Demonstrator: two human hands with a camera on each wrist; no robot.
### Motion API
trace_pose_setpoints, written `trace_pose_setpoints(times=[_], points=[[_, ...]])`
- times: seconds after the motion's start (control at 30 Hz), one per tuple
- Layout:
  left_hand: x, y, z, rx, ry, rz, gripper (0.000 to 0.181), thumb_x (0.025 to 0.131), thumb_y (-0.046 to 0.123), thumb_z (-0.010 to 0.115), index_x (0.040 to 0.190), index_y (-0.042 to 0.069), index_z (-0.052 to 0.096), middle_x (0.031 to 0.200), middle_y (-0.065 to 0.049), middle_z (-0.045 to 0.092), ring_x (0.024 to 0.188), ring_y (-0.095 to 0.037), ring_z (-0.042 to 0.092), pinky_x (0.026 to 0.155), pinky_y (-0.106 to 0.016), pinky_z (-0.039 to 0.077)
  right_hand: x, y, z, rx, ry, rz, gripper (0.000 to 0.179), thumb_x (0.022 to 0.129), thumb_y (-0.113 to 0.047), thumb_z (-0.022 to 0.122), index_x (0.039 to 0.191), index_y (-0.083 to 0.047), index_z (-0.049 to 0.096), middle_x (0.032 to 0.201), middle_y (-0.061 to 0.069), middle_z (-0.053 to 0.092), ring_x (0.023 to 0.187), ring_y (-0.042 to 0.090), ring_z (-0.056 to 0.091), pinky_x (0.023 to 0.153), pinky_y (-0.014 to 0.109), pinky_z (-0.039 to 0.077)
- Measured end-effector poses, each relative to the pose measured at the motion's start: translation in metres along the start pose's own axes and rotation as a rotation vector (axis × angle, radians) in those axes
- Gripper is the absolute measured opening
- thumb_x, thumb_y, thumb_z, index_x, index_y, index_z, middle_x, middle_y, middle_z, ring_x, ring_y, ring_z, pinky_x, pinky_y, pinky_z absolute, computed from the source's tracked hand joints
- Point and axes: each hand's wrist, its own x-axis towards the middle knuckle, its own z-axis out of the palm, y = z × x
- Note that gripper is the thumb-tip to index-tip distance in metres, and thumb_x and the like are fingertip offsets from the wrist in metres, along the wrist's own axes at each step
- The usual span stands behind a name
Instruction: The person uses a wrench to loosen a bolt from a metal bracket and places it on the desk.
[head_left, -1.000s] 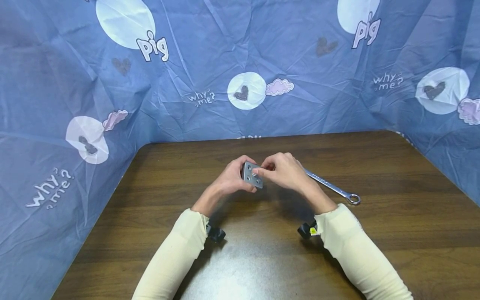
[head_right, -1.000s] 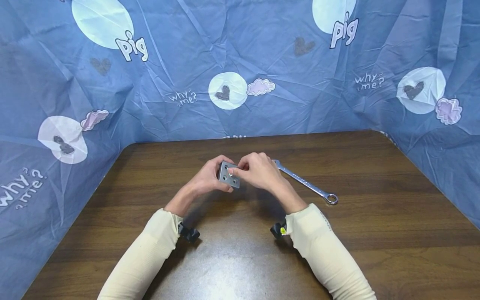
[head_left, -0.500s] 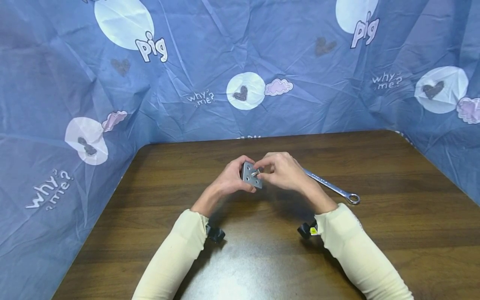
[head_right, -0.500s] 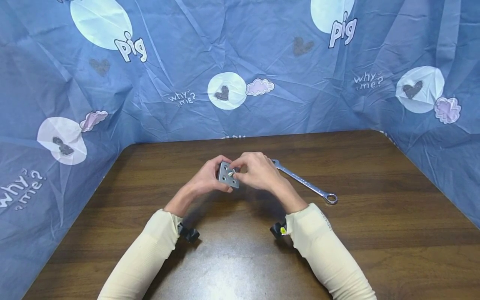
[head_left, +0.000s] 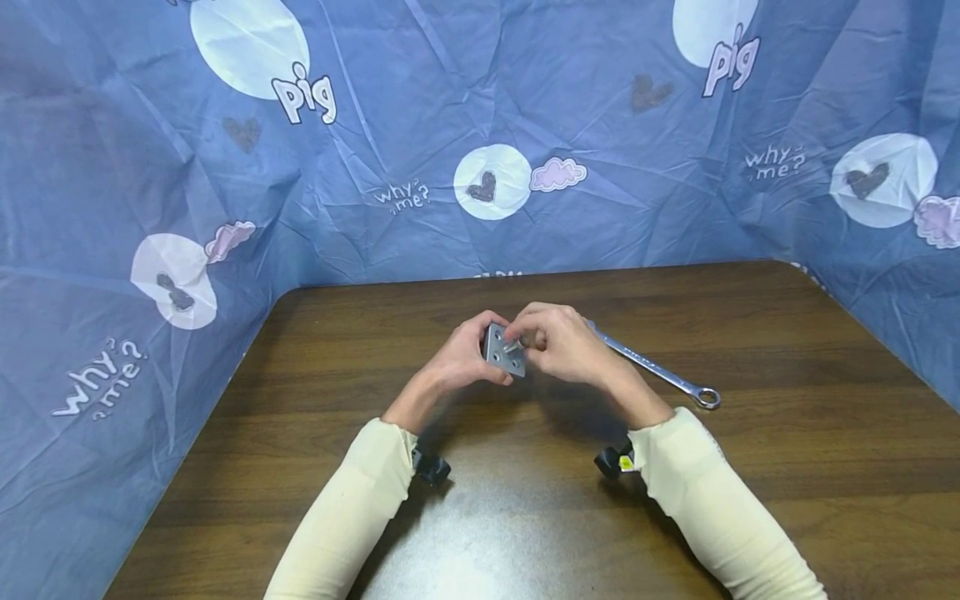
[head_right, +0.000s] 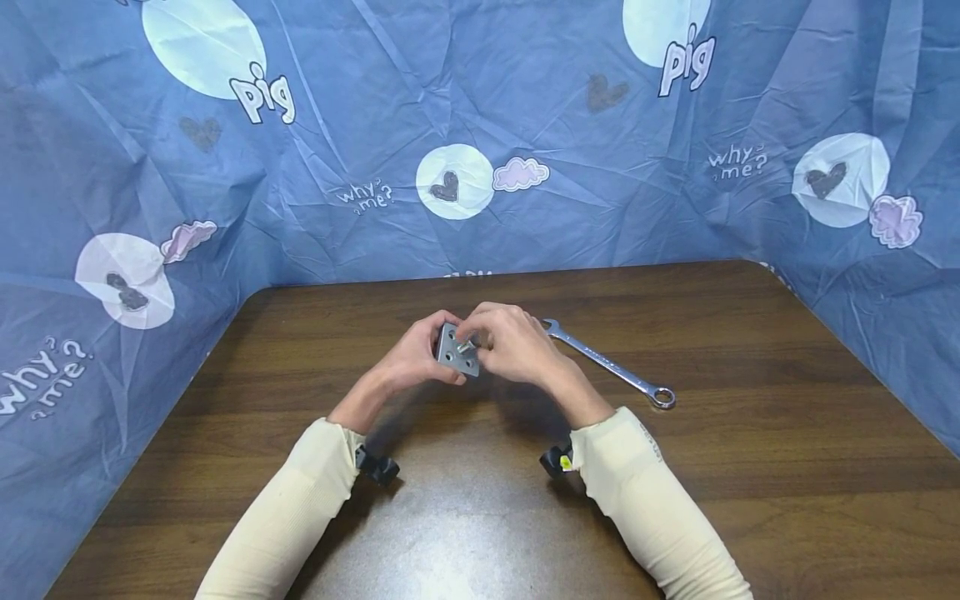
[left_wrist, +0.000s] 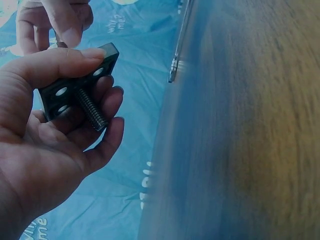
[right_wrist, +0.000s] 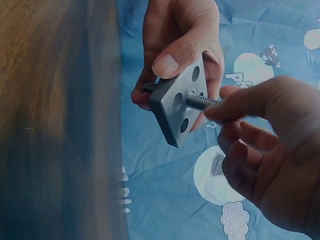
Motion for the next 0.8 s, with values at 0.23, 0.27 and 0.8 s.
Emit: trace_pose_setpoints(times=[0.23, 0.27, 0.8], points=[[-0.0008, 0.0004, 0.0001, -0.017, 0.005, -0.013, 0.066, 0.059, -0.001, 0.082, 0.118, 0.005, 0.053, 0.109, -0.016, 0.066, 0.087, -0.016, 0.061, 0.074, -0.023, 0.050, -0.0008, 0.0019, -0.0015, -0.041, -0.033, 0.112, 0.037, 0.076, -0.030, 0.076, 0.111, -0.018, 0.069, 0.098, -0.002, 0.070, 0.072, 0.011, 0.065, 0.069, 0.031, 0.051], [-0.0008, 0.0004, 0.0000, -0.018, 0.002, -0.013, 0.066, 0.060, -0.001, 0.082, 0.118, 0.005, 0.053, 0.109, -0.016, 0.066, 0.087, -0.016, 0.061, 0.074, -0.024, 0.050, -0.0004, 0.0021, -0.0014, -0.050, -0.032, 0.130, 0.036, 0.077, -0.034, 0.076, 0.109, -0.019, 0.070, 0.097, -0.002, 0.071, 0.074, 0.012, 0.066, 0.070, 0.031, 0.051], [0.0012, -0.0019, 0.0000, -0.007, -0.008, -0.018, 0.067, 0.061, -0.002, 0.081, 0.121, 0.005, 0.052, 0.103, -0.016, 0.065, 0.084, -0.016, 0.061, 0.072, -0.024, 0.050, 0.0016, 0.0020, -0.0019, -0.069, -0.055, 0.174, 0.020, 0.083, -0.037, 0.073, 0.091, -0.019, 0.075, 0.076, -0.006, 0.072, 0.065, 0.007, 0.058, 0.059, 0.025, 0.045]])
